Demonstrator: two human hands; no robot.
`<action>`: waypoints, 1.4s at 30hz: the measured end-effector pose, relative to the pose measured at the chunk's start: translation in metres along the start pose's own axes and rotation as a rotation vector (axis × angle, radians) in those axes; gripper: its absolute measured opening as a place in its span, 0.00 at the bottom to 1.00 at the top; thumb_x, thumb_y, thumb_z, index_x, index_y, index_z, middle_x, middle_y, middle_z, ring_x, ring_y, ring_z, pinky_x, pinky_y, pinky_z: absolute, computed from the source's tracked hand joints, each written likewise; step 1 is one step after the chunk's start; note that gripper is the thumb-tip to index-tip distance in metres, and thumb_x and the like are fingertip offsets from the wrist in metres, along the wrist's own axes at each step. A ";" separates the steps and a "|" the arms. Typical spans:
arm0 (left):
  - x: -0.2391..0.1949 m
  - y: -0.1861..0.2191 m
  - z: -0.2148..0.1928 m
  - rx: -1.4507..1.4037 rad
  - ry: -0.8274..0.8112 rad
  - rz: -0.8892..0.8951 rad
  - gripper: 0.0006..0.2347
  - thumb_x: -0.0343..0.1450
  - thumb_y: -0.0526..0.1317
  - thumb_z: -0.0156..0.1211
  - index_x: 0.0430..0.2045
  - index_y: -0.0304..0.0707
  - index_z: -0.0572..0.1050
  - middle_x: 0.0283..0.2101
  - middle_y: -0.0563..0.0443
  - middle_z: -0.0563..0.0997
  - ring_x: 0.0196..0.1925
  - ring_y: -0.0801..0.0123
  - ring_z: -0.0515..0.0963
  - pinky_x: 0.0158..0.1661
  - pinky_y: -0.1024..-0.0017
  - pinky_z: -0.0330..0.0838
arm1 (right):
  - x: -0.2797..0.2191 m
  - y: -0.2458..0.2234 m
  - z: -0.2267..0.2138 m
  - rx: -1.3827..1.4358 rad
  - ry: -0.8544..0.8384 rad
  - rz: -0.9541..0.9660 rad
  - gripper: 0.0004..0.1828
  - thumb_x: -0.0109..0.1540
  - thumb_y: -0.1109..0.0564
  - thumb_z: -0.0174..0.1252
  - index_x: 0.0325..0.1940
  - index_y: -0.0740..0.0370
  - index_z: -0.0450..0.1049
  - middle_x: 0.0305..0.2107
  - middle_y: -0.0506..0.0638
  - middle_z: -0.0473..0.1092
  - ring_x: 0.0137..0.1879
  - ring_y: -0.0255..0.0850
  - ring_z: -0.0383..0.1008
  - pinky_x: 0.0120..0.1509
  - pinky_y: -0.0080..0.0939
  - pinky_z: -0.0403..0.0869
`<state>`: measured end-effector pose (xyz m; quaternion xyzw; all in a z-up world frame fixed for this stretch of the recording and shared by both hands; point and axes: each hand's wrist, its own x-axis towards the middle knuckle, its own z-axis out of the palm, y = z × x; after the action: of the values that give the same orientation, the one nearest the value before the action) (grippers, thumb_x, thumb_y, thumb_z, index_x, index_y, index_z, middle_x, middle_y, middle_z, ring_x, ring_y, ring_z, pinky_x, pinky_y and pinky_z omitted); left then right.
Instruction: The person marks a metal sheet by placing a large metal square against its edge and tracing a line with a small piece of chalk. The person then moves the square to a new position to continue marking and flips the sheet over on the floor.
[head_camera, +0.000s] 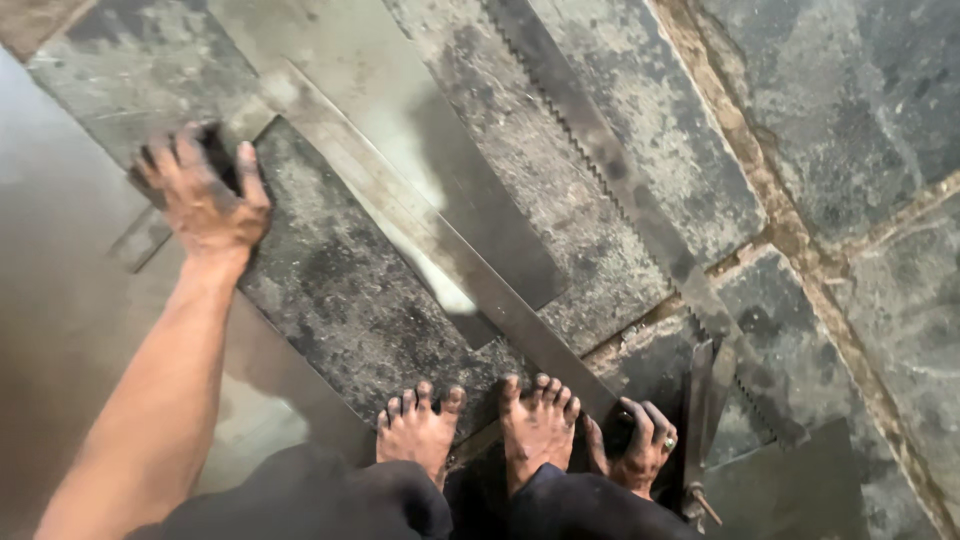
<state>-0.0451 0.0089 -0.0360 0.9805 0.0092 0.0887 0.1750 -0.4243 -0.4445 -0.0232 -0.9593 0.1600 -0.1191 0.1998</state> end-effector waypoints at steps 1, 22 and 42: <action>-0.001 0.003 -0.002 -0.003 0.025 0.016 0.19 0.82 0.49 0.55 0.60 0.32 0.70 0.60 0.28 0.69 0.69 0.32 0.65 0.73 0.35 0.46 | 0.000 -0.002 0.000 -0.007 0.008 0.000 0.33 0.50 0.49 0.74 0.55 0.60 0.72 0.48 0.57 0.69 0.57 0.54 0.68 0.64 0.54 0.64; 0.061 0.034 0.031 0.000 -0.038 0.106 0.22 0.80 0.50 0.58 0.65 0.39 0.67 0.71 0.24 0.57 0.71 0.23 0.52 0.66 0.33 0.39 | 0.004 -0.019 -0.001 0.001 0.052 0.092 0.31 0.57 0.56 0.70 0.63 0.61 0.71 0.54 0.59 0.66 0.60 0.56 0.66 0.64 0.52 0.67; 0.073 0.065 0.029 -0.093 0.073 0.144 0.23 0.79 0.52 0.64 0.63 0.41 0.66 0.64 0.32 0.64 0.69 0.32 0.62 0.67 0.34 0.43 | -0.001 -0.004 0.003 -0.060 -0.006 0.062 0.32 0.57 0.51 0.68 0.64 0.59 0.70 0.54 0.57 0.67 0.61 0.56 0.66 0.67 0.55 0.63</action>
<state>0.0314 -0.0585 -0.0278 0.9655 -0.0591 0.1372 0.2131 -0.4228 -0.4399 -0.0249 -0.9598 0.1926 -0.1053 0.1750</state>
